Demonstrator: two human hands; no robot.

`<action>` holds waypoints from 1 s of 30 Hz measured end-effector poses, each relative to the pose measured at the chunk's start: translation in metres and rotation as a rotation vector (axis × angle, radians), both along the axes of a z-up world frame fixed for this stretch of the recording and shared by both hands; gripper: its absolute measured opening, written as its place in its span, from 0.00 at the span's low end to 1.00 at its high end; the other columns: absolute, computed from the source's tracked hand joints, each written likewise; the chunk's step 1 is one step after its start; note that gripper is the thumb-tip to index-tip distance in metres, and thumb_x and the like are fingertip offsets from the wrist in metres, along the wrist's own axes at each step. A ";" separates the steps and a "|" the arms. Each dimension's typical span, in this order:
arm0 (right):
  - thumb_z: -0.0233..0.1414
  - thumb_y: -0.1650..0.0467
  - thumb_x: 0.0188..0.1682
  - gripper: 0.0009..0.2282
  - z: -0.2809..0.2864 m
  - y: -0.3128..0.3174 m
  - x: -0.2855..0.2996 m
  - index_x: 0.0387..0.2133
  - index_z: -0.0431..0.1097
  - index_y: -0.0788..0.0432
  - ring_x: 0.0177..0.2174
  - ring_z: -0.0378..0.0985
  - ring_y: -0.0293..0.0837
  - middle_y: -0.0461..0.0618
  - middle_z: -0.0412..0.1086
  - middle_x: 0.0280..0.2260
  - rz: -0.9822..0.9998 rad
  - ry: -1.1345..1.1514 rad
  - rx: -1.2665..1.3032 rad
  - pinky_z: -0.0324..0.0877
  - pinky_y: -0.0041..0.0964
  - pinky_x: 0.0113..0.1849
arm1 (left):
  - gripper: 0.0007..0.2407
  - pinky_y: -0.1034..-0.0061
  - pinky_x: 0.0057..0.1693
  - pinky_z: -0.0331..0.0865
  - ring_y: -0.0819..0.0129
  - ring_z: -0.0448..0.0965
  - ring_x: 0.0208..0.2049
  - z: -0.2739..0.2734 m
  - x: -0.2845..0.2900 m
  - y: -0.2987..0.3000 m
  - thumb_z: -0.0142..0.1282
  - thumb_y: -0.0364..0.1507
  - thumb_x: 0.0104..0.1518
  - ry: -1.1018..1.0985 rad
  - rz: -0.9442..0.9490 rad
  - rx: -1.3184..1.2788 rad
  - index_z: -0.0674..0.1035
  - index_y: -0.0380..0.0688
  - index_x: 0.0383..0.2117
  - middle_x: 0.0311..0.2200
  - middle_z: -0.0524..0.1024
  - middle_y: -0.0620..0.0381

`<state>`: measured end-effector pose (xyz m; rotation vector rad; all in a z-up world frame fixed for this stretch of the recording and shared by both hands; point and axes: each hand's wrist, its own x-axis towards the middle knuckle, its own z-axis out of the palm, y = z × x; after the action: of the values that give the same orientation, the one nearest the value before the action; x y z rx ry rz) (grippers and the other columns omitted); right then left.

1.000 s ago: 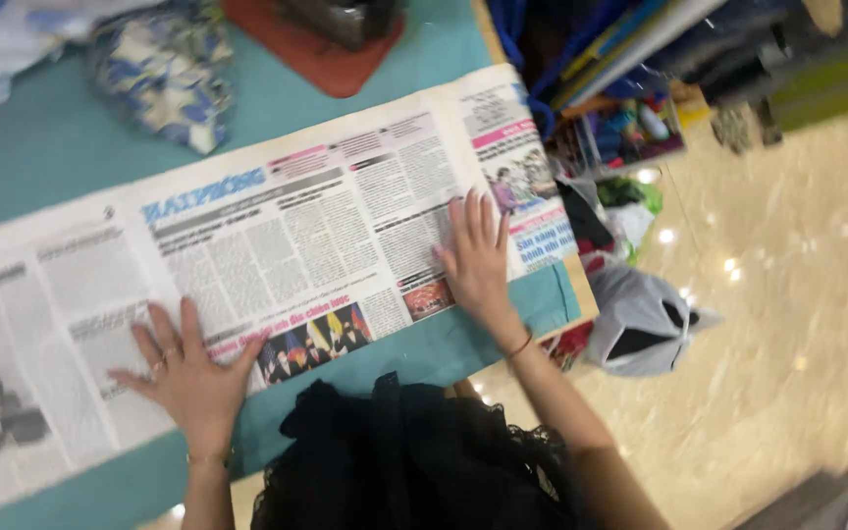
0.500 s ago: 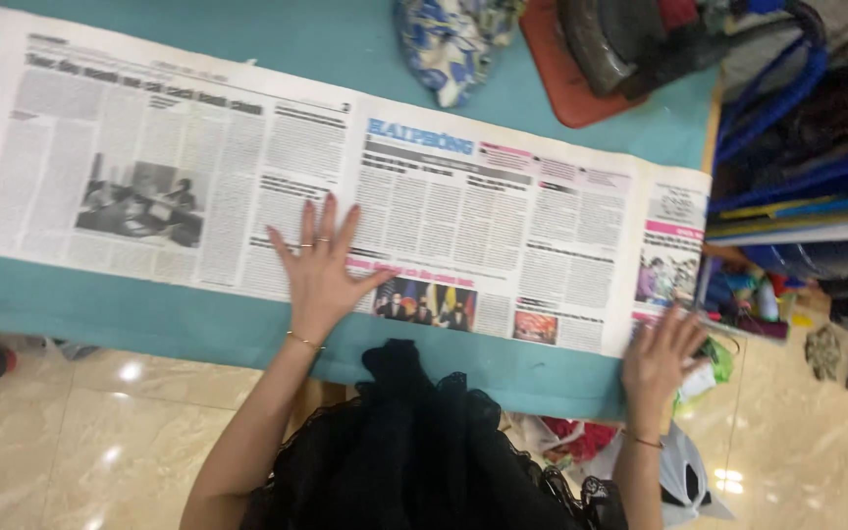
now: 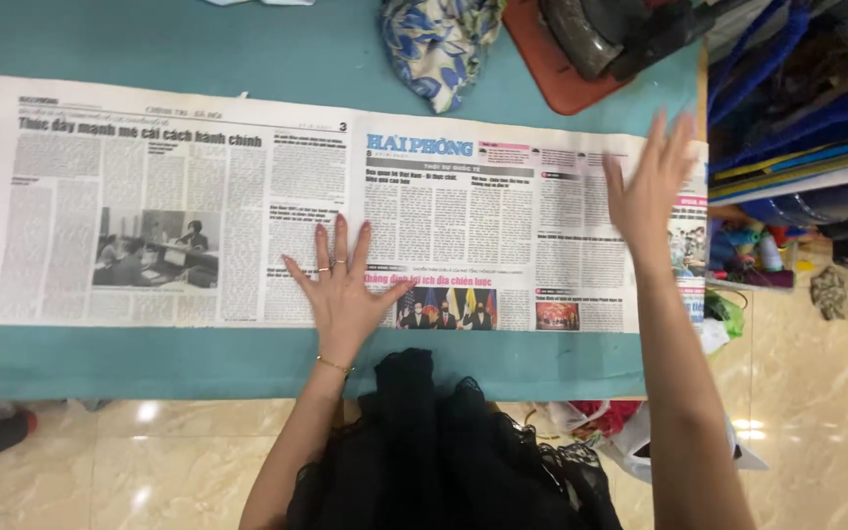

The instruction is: The recorder is ironing and measuring a piece of newspaper on an ironing board in a tailoring environment.

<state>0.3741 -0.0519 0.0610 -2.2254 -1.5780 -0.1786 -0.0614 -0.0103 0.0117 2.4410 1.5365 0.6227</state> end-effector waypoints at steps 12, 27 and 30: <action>0.65 0.64 0.49 0.17 -0.012 0.273 0.161 0.46 0.71 0.60 0.44 0.74 0.65 0.63 0.73 0.43 0.068 -0.370 -0.042 0.68 0.61 0.41 | 0.43 0.27 0.69 0.26 0.55 0.42 0.75 -0.001 0.002 0.003 0.55 0.64 0.46 0.026 0.025 -0.034 0.68 0.53 0.68 0.74 0.52 0.54; 0.57 0.77 0.50 0.12 0.069 0.136 0.110 0.47 0.69 0.67 0.41 0.78 0.67 0.68 0.74 0.37 0.437 -0.020 0.158 0.75 0.51 0.40 | 0.45 0.27 0.69 0.24 0.54 0.40 0.75 -0.003 0.002 0.003 0.55 0.66 0.45 0.049 0.001 -0.052 0.68 0.54 0.69 0.75 0.50 0.55; 0.62 0.73 0.49 0.14 0.082 0.073 0.083 0.47 0.70 0.63 0.37 0.77 0.66 0.66 0.73 0.34 0.410 -0.114 -0.063 0.73 0.54 0.37 | 0.45 0.27 0.68 0.24 0.54 0.39 0.75 -0.003 0.000 0.002 0.55 0.66 0.46 0.074 -0.011 -0.060 0.68 0.53 0.70 0.75 0.49 0.54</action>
<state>0.4570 0.0213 0.1426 -1.9110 -2.0865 -0.1404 -0.0611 -0.0080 0.0088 2.4515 1.5448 0.4814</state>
